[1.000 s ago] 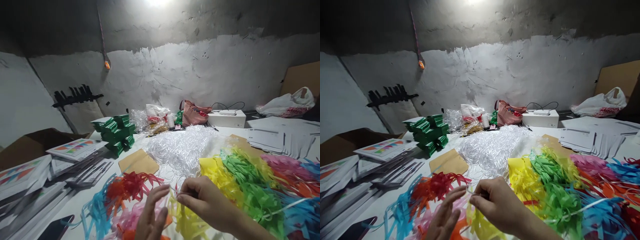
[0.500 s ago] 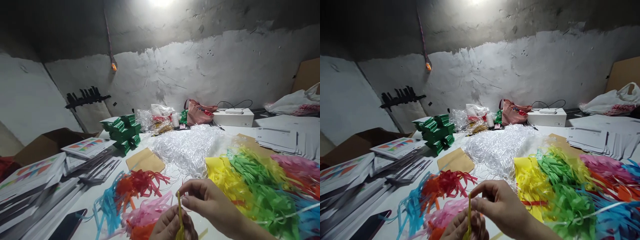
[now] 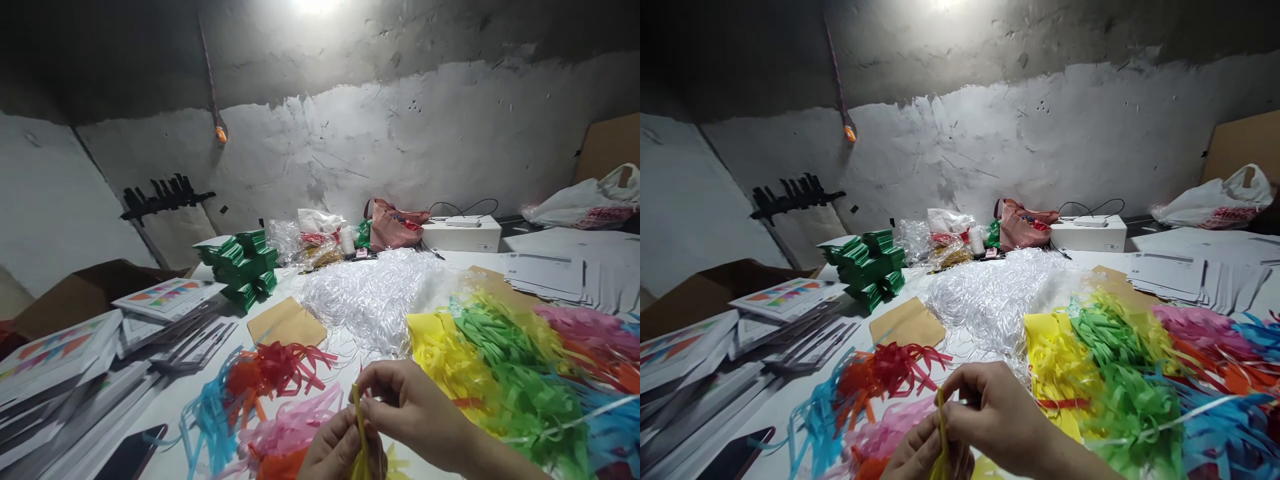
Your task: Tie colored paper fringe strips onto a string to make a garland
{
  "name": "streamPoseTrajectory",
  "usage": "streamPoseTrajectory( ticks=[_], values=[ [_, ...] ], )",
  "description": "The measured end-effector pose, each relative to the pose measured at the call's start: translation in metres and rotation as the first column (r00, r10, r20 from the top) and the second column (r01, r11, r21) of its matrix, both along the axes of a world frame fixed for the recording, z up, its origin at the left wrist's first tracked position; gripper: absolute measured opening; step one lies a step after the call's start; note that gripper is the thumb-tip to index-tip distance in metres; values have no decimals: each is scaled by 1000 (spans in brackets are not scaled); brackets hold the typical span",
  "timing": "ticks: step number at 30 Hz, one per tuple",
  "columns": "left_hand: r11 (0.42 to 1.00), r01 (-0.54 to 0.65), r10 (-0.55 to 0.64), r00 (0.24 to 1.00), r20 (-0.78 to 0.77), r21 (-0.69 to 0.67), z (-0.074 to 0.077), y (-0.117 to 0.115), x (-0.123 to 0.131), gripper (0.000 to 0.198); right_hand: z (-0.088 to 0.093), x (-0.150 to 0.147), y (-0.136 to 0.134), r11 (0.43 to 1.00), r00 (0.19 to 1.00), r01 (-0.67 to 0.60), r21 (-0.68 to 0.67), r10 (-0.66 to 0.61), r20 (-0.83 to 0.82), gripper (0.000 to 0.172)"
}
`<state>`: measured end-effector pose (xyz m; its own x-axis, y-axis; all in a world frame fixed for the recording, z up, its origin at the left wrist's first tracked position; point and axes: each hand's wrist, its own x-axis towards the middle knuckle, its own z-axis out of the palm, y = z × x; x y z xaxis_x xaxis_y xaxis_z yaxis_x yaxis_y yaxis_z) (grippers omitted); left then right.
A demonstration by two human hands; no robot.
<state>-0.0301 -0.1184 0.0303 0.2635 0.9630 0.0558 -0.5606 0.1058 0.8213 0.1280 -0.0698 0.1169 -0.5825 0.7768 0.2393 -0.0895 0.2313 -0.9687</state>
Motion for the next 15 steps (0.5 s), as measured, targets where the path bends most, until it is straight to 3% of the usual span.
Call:
streamPoseTrajectory(
  ticks=[5,8,15],
  values=[
    [999,31,-30,997,72,-16,3,-1,1,23,-1,-1,2,997,997,-53,-54,50,-58,17],
    [999,22,-20,997,81,-28,1,0,1,22,-2,-1,2,999,999,-36,-11,36,-32,17],
    [995,-90,86,990,-113,-30,3,-2,-2,33,-2,2,1,995,995,-71,77,65,69,22]
  ],
)
